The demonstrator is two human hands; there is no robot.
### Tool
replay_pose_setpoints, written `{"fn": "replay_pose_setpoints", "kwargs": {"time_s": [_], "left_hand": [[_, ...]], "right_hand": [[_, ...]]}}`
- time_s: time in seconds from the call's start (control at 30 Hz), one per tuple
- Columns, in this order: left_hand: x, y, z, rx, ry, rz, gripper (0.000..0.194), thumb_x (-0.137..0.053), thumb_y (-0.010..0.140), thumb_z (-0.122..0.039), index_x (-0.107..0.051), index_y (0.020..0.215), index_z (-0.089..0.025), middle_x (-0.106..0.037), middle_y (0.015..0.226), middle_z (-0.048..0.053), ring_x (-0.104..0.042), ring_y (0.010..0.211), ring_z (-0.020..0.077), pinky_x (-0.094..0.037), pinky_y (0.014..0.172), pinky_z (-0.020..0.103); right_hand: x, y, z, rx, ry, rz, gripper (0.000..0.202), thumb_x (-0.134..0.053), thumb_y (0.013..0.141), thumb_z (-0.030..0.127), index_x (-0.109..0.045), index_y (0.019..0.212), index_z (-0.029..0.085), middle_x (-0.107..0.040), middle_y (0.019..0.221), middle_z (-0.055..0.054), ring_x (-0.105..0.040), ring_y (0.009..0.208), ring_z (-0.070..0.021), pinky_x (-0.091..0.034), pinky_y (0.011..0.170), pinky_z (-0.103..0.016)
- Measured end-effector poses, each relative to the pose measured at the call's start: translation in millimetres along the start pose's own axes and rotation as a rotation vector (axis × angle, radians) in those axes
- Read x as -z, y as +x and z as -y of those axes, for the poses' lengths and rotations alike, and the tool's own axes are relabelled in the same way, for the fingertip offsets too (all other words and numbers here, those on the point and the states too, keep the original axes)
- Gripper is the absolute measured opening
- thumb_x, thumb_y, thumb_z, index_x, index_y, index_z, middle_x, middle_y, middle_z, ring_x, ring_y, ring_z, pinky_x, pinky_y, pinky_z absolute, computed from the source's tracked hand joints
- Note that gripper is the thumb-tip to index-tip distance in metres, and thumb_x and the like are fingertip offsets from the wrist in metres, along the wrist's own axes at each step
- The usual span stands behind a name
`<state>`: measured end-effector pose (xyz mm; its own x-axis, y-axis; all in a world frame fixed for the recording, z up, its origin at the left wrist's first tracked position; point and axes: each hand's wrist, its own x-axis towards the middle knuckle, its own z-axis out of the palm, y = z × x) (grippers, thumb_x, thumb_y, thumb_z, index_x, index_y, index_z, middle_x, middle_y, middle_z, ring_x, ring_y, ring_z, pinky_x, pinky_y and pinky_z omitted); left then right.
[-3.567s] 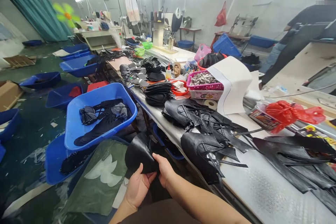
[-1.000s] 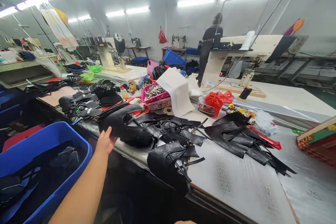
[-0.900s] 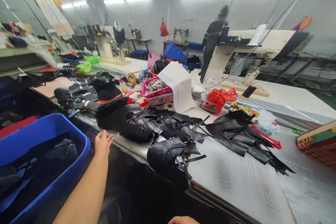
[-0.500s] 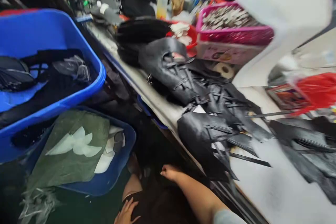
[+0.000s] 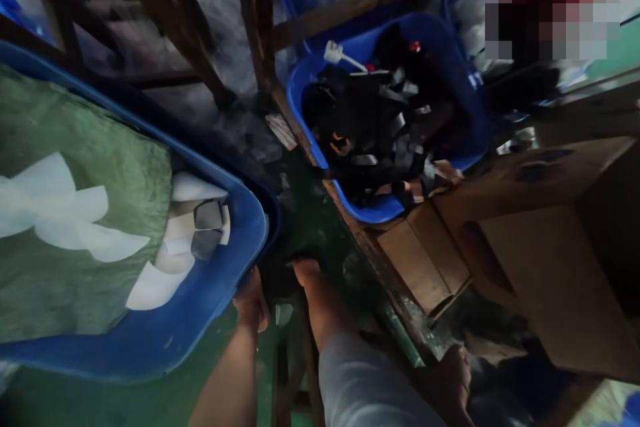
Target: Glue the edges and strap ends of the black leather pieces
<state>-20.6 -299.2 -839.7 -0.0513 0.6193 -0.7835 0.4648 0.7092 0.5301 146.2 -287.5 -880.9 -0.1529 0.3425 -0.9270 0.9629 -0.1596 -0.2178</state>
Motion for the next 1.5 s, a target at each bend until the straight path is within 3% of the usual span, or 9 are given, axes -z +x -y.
{"fn": "replay_pose_setpoints", "kwargs": {"time_s": [0.33,0.67,0.83,0.93,1.13,1.23,1.33,1.43,1.5], "left_hand": [[13.8,-36,-45,-0.046,-0.002,-0.111,0.031,-0.063,0.07,-0.03,-0.065,0.101,-0.031,-0.067,0.114,0.001,-0.043,0.127,0.0261,-0.035,0.1,0.048],[1.1,-16,9,-0.224,0.261,-0.184,0.053,-0.065,0.061,-0.029,-0.06,0.112,-0.045,-0.063,0.12,-0.001,-0.04,0.129,0.03,-0.045,0.091,0.048],[2.5,-15,-7,-0.25,0.351,-0.243,0.043,-0.058,0.072,-0.028,-0.06,0.112,-0.043,-0.06,0.124,-0.005,-0.032,0.133,0.0306,-0.044,0.091,0.05],[23.7,-54,-30,-0.325,0.517,-0.258,0.037,-0.046,0.081,-0.03,-0.06,0.113,-0.043,-0.06,0.123,-0.009,-0.035,0.131,0.0307,-0.043,0.09,0.051],[98.1,-241,-67,-0.608,0.688,-0.23,0.056,-0.069,0.061,-0.03,-0.063,0.117,-0.025,-0.054,0.131,0.011,-0.042,0.125,0.0374,-0.043,0.095,0.05],[113.2,-296,-135,-0.942,0.692,0.013,0.049,-0.065,0.066,-0.023,-0.064,0.115,-0.029,-0.055,0.13,0.012,-0.046,0.123,0.0333,-0.042,0.097,0.049],[138.0,-322,-239,-0.925,0.53,0.305,0.042,-0.057,0.069,-0.013,-0.069,0.104,-0.032,-0.069,0.109,0.006,-0.063,0.103,0.0251,-0.048,0.093,0.038],[190.1,-352,-321,-0.591,0.237,0.179,0.023,-0.062,0.067,-0.025,-0.074,0.086,-0.02,-0.074,0.087,0.008,-0.069,0.083,0.0231,-0.052,0.081,0.029],[229.1,-376,-343,-0.427,0.069,-0.004,0.021,-0.059,0.068,-0.035,-0.072,0.07,-0.018,-0.073,0.073,0.01,-0.069,0.08,0.0247,-0.053,0.074,0.031]], "right_hand": [[2,-68,6,0.085,-0.099,-0.019,0.026,-0.054,0.09,0.031,-0.055,0.112,0.016,-0.055,0.116,-0.009,-0.056,0.101,-0.0225,-0.048,0.085,-0.044],[-14,-19,-5,0.084,-0.014,-0.036,0.028,-0.055,0.09,0.031,-0.055,0.114,0.017,-0.054,0.119,-0.009,-0.056,0.101,-0.0226,-0.048,0.085,-0.044],[-6,-35,4,0.066,0.134,-0.078,0.027,-0.055,0.09,0.032,-0.055,0.112,0.016,-0.054,0.118,-0.009,-0.054,0.104,-0.0238,-0.046,0.089,-0.046],[15,-87,16,0.066,0.288,-0.118,0.022,-0.056,0.088,0.028,-0.057,0.106,0.015,-0.057,0.11,-0.008,-0.055,0.1,-0.0227,-0.045,0.087,-0.044],[67,-281,41,0.15,0.732,-0.109,0.014,-0.045,0.071,0.006,-0.049,0.07,0.019,-0.048,0.063,0.004,-0.053,0.066,-0.013,-0.04,0.062,-0.023],[97,-381,37,0.235,0.933,-0.098,0.014,-0.043,0.061,0.008,-0.039,0.063,0.02,-0.036,0.054,0.006,-0.045,0.052,-0.0111,-0.036,0.052,-0.02],[127,-463,16,0.274,1.088,-0.227,0.012,-0.042,0.063,0.013,-0.038,0.069,0.022,-0.038,0.058,0.006,-0.045,0.052,-0.011,-0.038,0.053,-0.021],[140,-532,-12,0.24,1.145,-0.452,0.01,-0.041,0.072,0.018,-0.041,0.081,0.023,-0.046,0.068,0.005,-0.052,0.062,-0.0119,-0.041,0.061,-0.022],[135,-571,-24,0.166,1.09,-0.57,0.008,-0.04,0.076,0.018,-0.043,0.083,0.022,-0.049,0.071,0.003,-0.054,0.067,-0.013,-0.043,0.063,-0.024]]}}
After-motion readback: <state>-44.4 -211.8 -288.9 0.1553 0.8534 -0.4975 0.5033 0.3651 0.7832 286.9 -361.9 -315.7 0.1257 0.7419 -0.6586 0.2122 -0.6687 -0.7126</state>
